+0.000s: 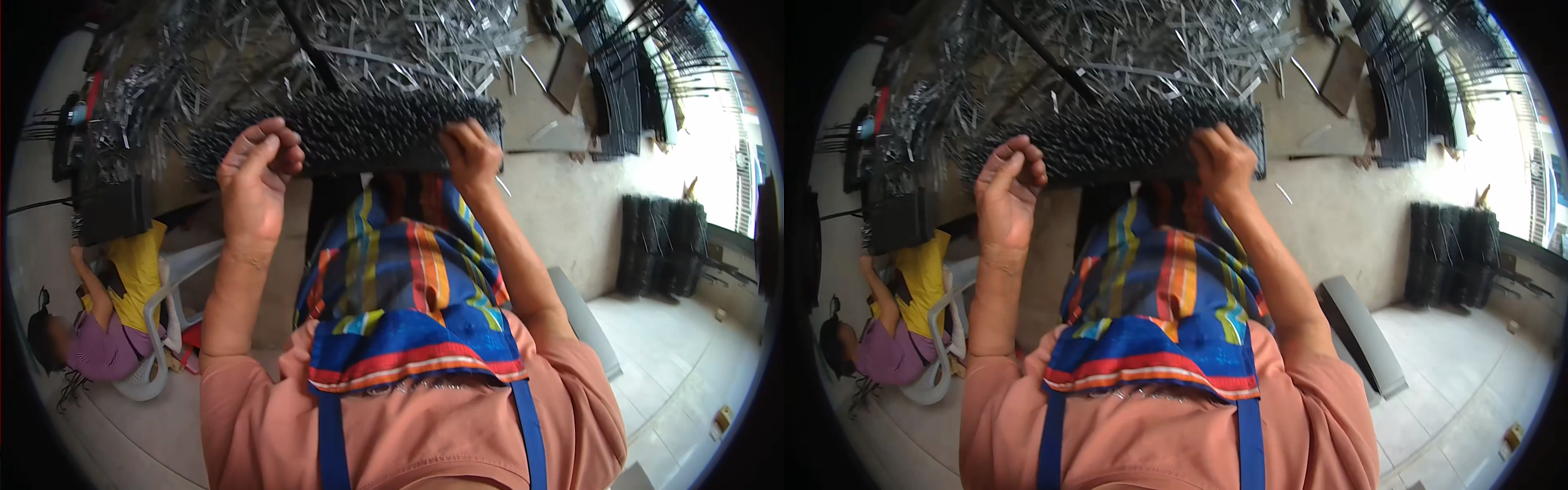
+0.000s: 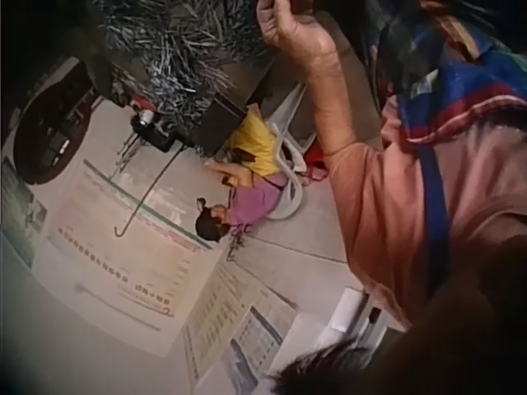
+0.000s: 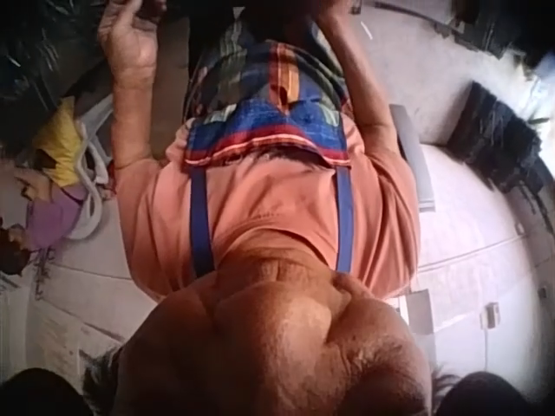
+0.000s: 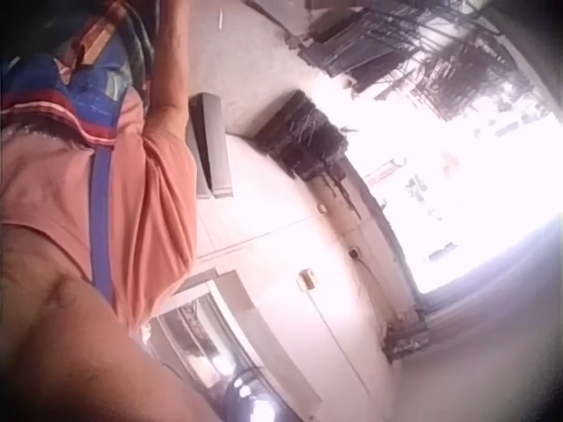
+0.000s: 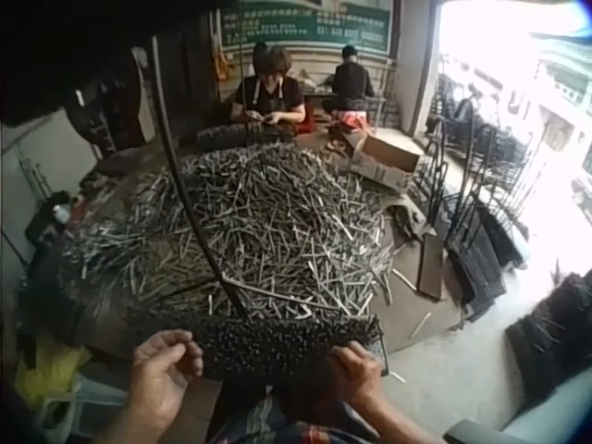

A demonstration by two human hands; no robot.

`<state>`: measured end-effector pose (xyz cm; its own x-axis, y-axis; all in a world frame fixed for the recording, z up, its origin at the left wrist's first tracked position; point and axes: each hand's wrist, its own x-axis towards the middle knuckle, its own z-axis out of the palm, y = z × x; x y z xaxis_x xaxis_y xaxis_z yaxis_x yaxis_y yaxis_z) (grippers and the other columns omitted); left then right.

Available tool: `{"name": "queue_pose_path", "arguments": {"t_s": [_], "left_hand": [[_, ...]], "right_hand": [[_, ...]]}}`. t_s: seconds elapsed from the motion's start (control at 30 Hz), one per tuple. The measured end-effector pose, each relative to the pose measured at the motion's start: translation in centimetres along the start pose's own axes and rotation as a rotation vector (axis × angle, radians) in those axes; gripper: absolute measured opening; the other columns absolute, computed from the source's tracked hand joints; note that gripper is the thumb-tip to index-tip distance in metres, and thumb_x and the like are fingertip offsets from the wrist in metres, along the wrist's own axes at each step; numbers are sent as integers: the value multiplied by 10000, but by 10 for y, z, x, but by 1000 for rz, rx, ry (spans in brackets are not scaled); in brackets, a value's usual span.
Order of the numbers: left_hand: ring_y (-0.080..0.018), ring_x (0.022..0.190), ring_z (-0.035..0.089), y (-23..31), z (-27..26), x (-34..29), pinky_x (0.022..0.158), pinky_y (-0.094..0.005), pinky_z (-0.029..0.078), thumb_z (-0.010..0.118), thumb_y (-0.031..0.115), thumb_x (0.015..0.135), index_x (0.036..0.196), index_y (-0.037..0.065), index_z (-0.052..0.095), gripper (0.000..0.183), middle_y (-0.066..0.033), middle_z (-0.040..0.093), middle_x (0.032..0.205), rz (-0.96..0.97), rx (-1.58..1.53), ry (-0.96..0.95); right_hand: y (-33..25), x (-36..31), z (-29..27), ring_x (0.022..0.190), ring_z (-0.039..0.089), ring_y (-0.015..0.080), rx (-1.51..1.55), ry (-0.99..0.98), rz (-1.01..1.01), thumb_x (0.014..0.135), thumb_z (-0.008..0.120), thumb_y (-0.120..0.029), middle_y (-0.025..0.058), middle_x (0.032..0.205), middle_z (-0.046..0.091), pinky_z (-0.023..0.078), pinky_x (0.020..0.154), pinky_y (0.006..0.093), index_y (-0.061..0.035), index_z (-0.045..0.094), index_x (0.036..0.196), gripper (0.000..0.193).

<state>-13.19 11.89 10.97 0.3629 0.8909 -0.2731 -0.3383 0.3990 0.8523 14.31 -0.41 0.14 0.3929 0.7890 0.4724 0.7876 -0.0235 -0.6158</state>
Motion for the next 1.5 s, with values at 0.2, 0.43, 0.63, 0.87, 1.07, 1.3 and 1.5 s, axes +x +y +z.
{"name": "queue_pose_path", "arguments": {"t_s": [0.2, 0.43, 0.63, 0.87, 1.07, 1.3, 1.5], "left_hand": [[-155, 785, 668, 38, 9, 40, 673, -253, 518, 565, 20, 900, 1068, 27, 637, 182, -89, 696, 947, 217, 183, 55], [-199, 938, 657, 48, -32, 198, 799, -301, 525, 687, 100, 826, 1105, 26, 631, 294, -96, 668, 1081, 491, 1042, -297], [-377, 1362, 342, 15, -33, 271, 1127, -466, 340, 871, 249, 587, 1459, 72, 300, 1057, -163, 333, 1484, 707, 1839, -957], [-380, 1384, 337, -40, -15, 289, 1135, -443, 316, 791, 272, 603, 1464, -37, 262, 1057, -254, 275, 1511, 853, 1838, -1644], [-384, 1249, 475, -78, -36, 310, 1066, -468, 355, 580, 198, 743, 1412, -71, 353, 756, -285, 371, 1439, 1271, 1824, -1465], [-330, 1184, 503, -73, -42, 306, 1007, -454, 383, 689, 552, 732, 1377, -78, 405, 945, -248, 442, 1375, 1081, 2029, -1271], [-328, 1247, 461, -53, -32, 298, 1062, -467, 343, 759, 558, 666, 1441, -24, 321, 1064, -222, 398, 1422, 985, 2096, -1239]], "right_hand": [[-15, 2, 2, 603, 582, 286, -221, -37, -27, 831, 683, -150, 72, 733, 543, 441, 532, 390, -124, 701, 987, 159], [-29, -1, -13, 634, 575, 299, -209, -143, 4, 850, 637, -96, 100, 759, 556, 453, 565, 390, -121, 621, 1214, 365], [-27, -23, -14, 684, 593, 284, -137, -203, 155, 792, 680, -87, 114, 825, 604, 474, 613, 368, -52, 546, 1308, 534], [-22, -23, -7, 650, 578, 250, -101, -168, 60, 733, 735, -44, 111, 807, 612, 442, 589, 328, 46, 563, 1206, 511], [-26, -43, -5, 627, 591, 247, -11, -204, 142, 728, 736, -17, 107, 800, 635, 453, 579, 331, 29, 562, 1194, 500], [-21, -45, 1, 644, 602, 274, -6, -364, 162, 715, 721, -2, 118, 794, 633, 457, 585, 361, 9, 600, 1118, 421], [-7, -46, -24, 836, 604, 253, -143, -20, 163, 738, 664, 23, 151, 982, 617, 465, 678, 341, 8, 595, 1128, 397]]}}
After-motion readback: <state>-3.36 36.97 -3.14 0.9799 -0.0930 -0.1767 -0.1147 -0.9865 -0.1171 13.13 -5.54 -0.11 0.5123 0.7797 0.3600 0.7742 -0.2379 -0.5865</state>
